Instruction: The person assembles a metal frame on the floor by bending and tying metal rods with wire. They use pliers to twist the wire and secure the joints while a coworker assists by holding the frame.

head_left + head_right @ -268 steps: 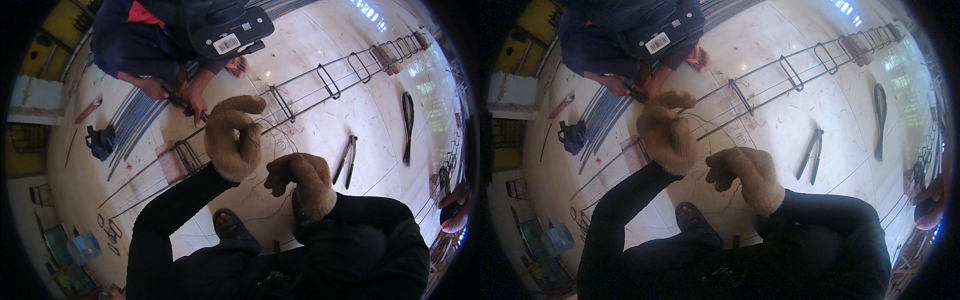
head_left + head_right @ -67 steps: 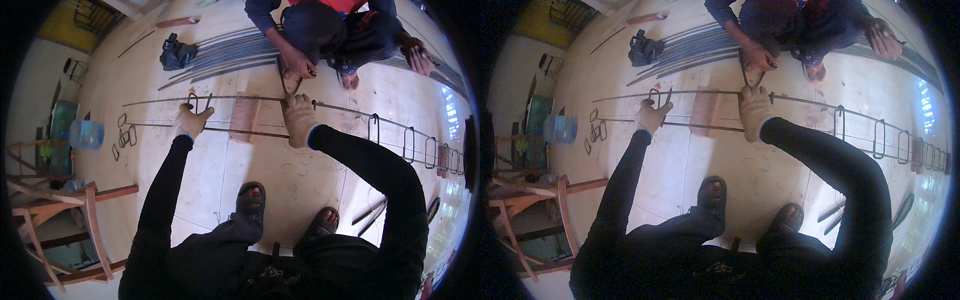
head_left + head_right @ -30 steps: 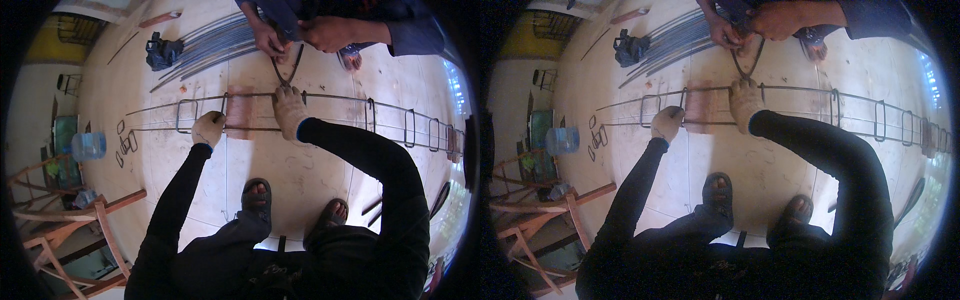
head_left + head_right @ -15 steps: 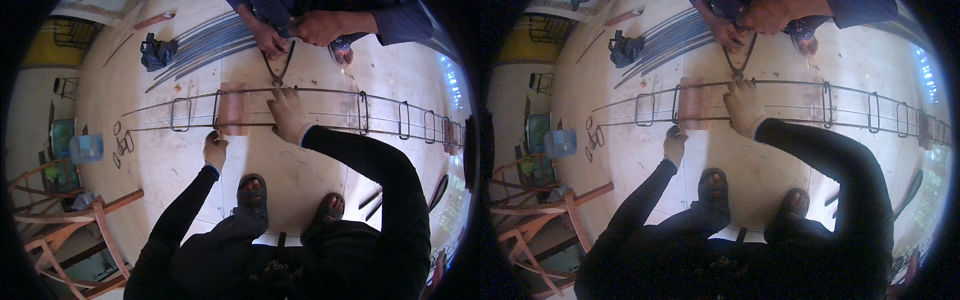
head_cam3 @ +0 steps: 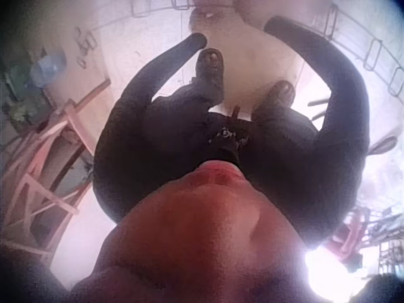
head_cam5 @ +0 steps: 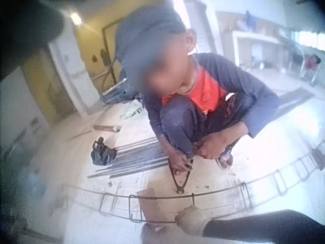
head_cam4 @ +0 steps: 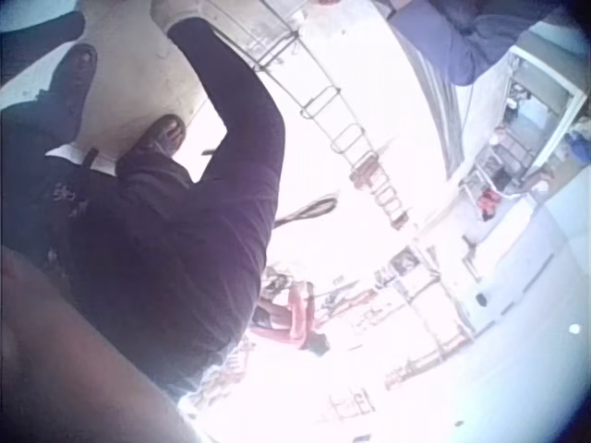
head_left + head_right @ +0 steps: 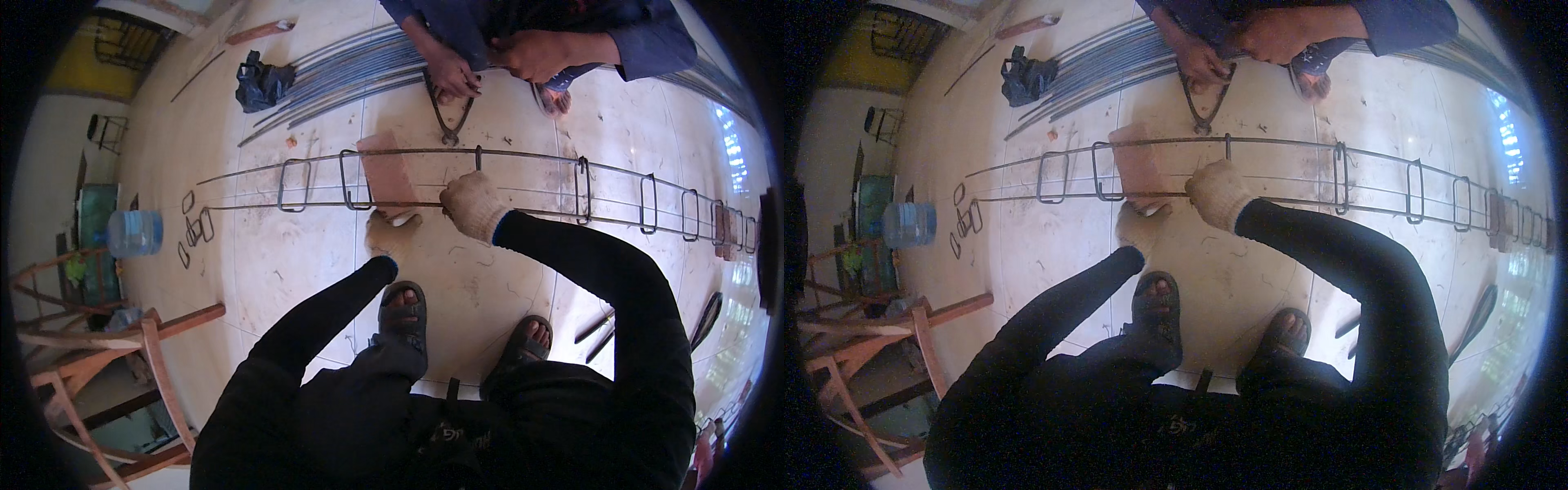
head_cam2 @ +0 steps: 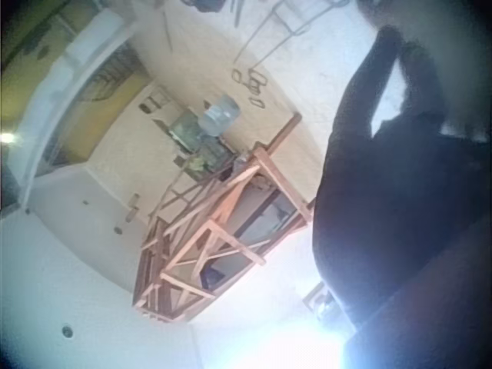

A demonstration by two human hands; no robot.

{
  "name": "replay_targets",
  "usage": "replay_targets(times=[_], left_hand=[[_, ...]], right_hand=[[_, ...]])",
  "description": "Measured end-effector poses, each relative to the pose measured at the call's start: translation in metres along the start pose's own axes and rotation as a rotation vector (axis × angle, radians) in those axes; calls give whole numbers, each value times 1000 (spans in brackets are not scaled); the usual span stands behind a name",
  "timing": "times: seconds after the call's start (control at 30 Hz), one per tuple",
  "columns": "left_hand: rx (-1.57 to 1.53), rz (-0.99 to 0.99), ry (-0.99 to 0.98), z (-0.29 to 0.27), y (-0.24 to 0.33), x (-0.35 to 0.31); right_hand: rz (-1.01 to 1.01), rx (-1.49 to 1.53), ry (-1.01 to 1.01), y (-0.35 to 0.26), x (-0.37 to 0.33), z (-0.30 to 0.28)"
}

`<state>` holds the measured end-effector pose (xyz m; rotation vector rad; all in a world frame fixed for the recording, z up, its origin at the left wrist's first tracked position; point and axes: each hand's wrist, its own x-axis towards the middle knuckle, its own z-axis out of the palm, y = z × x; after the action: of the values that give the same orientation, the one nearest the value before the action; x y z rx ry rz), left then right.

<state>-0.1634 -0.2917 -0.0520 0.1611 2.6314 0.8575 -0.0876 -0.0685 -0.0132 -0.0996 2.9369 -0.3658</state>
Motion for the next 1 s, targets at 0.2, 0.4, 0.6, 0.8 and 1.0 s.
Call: replay_targets(times=[0.2, 0.4, 0.6, 0.8, 1.0], left_hand=[[-81, 12, 201, 41, 23, -4], [-61, -82, 533, 85, 33, 8], [-194, -114, 451, 92, 26, 10], [-2, -57, 557, 92, 22, 13], [-218, 40, 483, 76, 21, 6]], right_hand=[[-19, -2, 27, 2, -6, -1], [3, 17, -38, 0, -4, -14], [-22, -131, 304, -4, 4, -18], [110, -220, 84, 8, 29, -16], [102, -160, -73, 17, 33, -23]])
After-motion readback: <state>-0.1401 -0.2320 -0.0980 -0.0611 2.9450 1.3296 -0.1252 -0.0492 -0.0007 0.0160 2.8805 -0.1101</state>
